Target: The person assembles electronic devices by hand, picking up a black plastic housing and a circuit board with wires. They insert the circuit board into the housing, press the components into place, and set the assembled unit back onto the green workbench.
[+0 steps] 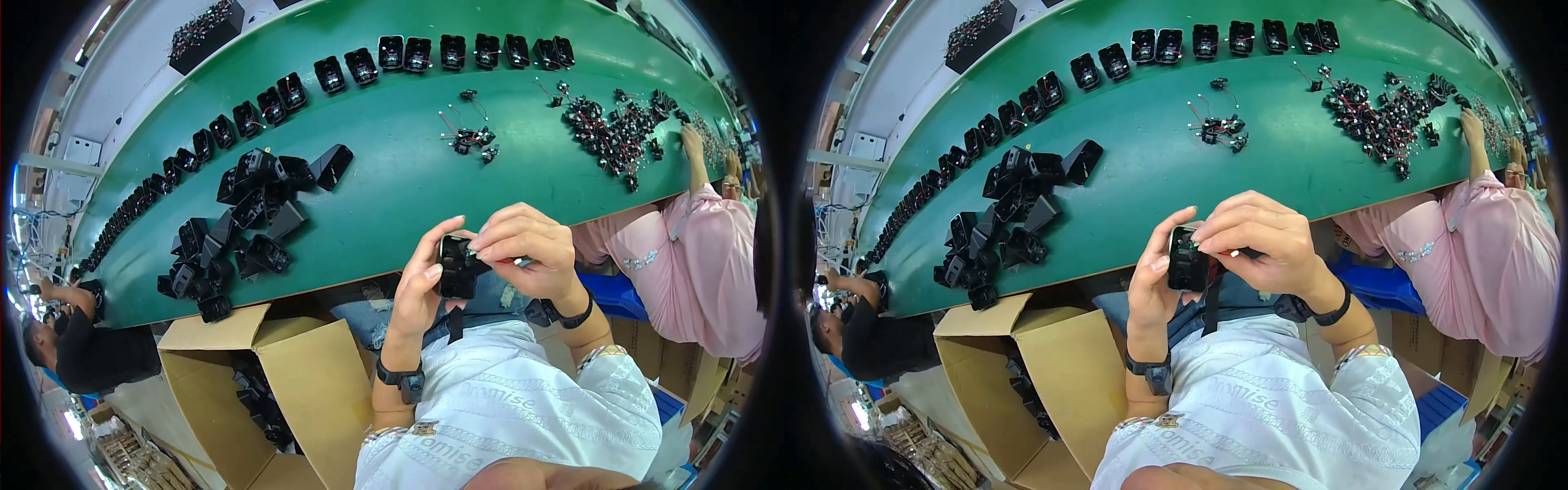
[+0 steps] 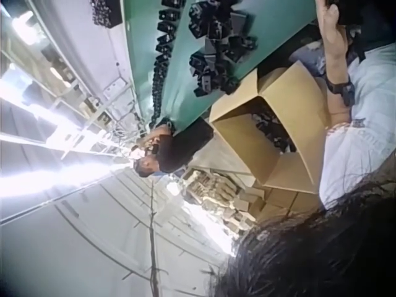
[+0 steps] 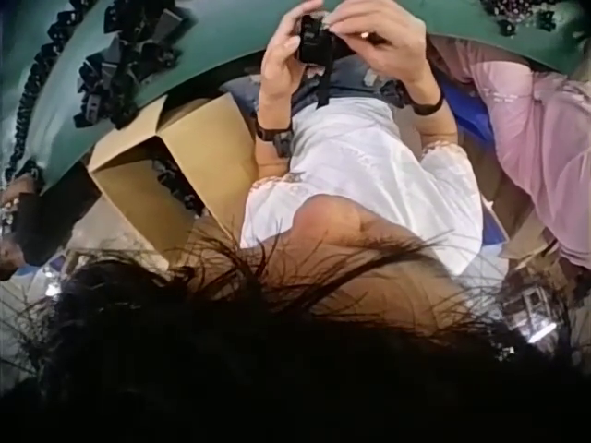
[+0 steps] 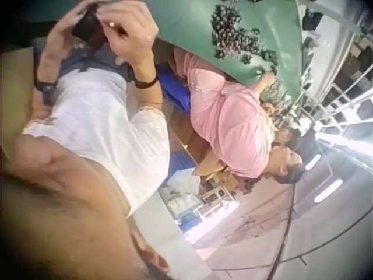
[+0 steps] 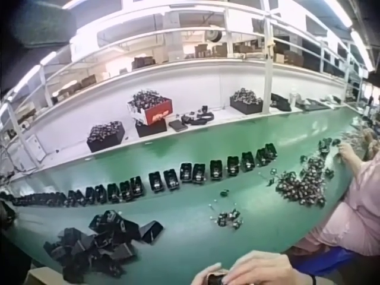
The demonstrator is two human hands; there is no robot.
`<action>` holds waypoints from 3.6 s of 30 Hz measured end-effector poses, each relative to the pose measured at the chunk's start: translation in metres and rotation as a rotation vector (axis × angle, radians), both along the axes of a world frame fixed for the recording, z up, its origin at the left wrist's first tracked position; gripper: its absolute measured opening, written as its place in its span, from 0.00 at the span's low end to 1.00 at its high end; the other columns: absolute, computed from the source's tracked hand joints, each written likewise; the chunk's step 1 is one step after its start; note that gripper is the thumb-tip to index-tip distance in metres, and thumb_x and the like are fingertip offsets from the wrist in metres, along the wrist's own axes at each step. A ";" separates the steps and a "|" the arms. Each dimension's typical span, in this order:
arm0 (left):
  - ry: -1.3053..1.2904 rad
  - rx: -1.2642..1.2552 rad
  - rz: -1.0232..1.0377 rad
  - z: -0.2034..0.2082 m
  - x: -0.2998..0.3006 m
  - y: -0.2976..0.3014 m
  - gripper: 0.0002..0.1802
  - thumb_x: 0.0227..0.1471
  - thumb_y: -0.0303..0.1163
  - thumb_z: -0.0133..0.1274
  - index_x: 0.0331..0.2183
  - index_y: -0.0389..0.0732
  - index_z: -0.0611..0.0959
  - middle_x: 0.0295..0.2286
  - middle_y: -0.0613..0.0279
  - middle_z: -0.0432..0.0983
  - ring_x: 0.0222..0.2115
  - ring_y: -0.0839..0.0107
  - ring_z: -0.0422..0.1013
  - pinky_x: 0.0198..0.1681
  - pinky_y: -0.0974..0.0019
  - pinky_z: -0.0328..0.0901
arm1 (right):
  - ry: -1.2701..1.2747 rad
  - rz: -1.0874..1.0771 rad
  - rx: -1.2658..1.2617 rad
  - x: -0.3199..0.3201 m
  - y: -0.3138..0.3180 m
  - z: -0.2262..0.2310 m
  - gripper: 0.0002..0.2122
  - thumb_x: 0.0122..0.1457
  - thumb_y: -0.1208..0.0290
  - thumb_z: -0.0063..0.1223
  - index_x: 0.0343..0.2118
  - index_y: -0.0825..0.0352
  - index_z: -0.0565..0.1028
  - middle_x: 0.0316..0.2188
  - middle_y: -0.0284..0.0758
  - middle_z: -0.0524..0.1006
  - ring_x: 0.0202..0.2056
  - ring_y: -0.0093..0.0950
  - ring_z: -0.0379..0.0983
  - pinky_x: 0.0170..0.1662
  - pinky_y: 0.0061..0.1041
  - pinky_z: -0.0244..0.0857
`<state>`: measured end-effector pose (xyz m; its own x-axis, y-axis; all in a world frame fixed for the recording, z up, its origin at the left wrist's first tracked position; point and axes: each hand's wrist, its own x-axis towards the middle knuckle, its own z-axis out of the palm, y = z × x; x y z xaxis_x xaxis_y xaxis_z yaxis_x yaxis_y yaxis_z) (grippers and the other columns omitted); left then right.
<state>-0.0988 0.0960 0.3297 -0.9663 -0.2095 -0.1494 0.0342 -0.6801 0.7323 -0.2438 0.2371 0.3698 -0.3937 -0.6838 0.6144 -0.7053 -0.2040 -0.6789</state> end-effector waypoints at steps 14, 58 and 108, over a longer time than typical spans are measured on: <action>0.240 -0.034 0.024 -0.008 0.019 -0.002 0.37 0.57 0.34 0.61 0.63 0.30 0.67 0.54 0.44 0.74 0.34 0.67 0.78 0.30 0.70 0.71 | -0.087 0.145 -0.013 0.005 -0.004 -0.004 0.14 0.38 0.85 0.70 0.30 0.64 0.84 0.33 0.33 0.86 0.30 0.30 0.79 0.35 0.28 0.75; -0.143 -1.027 0.536 -0.006 -0.039 -0.057 0.13 0.63 0.27 0.52 0.49 0.35 0.79 0.34 0.58 0.83 0.35 0.72 0.77 0.39 0.67 0.69 | 0.447 -0.286 0.332 -0.180 0.026 0.024 0.14 0.45 0.76 0.68 0.34 0.65 0.74 0.57 0.43 0.74 0.57 0.46 0.71 0.58 0.40 0.65; -0.126 -1.575 0.619 -0.048 -0.038 -0.087 0.40 0.43 0.33 0.69 0.57 0.39 0.72 0.59 0.43 0.62 0.59 0.42 0.63 0.61 0.49 0.62 | 0.050 -0.241 0.549 -0.103 -0.011 -0.054 0.15 0.50 0.78 0.68 0.36 0.66 0.70 0.25 0.34 0.69 0.23 0.26 0.67 0.28 0.28 0.63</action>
<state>-0.1367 0.0086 0.2818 -0.6881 -0.5327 0.4927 -0.1110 0.7483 0.6540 -0.3473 0.2262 0.3157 -0.5564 -0.8017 0.2186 -0.7222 0.3364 -0.6044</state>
